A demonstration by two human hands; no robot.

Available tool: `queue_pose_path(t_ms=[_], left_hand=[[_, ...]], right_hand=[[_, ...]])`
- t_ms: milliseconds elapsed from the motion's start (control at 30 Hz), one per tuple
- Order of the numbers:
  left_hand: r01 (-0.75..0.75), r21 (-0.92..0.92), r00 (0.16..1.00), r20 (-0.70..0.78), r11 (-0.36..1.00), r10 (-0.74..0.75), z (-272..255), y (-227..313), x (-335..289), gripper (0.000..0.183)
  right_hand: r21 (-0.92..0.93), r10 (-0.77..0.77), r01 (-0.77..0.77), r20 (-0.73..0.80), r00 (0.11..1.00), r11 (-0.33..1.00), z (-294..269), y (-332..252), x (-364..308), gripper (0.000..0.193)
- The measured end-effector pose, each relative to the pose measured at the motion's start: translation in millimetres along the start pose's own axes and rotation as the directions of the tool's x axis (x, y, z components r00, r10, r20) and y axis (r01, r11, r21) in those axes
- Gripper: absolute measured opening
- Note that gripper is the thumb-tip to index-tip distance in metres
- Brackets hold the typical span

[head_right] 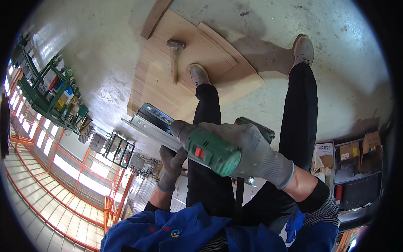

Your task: Assembling a window or door frame by hammering profiles together and drilling screws.

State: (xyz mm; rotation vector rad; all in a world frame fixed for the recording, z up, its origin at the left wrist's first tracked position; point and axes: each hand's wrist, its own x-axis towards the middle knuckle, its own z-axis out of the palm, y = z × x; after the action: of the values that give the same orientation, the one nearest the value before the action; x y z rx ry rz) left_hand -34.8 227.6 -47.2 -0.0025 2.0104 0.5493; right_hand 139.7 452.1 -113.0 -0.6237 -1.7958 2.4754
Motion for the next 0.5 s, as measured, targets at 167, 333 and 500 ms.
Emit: queue_pose_path(t_ms=[167, 333, 500], left_hand=[[-0.056, 0.033, 0.998, -0.001, 0.998, 0.056, 0.7, -0.9, 0.5, 0.041], [-0.059, 0.031, 0.998, -0.021, 0.998, 0.060, 2.3, 0.9, -0.9, 0.039], [-0.049, 0.052, 0.999, 0.008, 0.997, 0.049, -1.8, -2.5, -0.2, 0.043]], right_hand=[[-0.065, 0.092, -0.086, 0.097, 0.991, 0.994, -22.7, -26.5, 19.4, 0.070], [-0.152, 0.137, -0.116, 0.137, 0.981, 0.982, -26.6, -34.5, 20.3, 0.068], [-0.268, 0.105, -0.068, 0.126, 0.986, 0.961, -21.4, -26.8, 13.4, 0.074]])
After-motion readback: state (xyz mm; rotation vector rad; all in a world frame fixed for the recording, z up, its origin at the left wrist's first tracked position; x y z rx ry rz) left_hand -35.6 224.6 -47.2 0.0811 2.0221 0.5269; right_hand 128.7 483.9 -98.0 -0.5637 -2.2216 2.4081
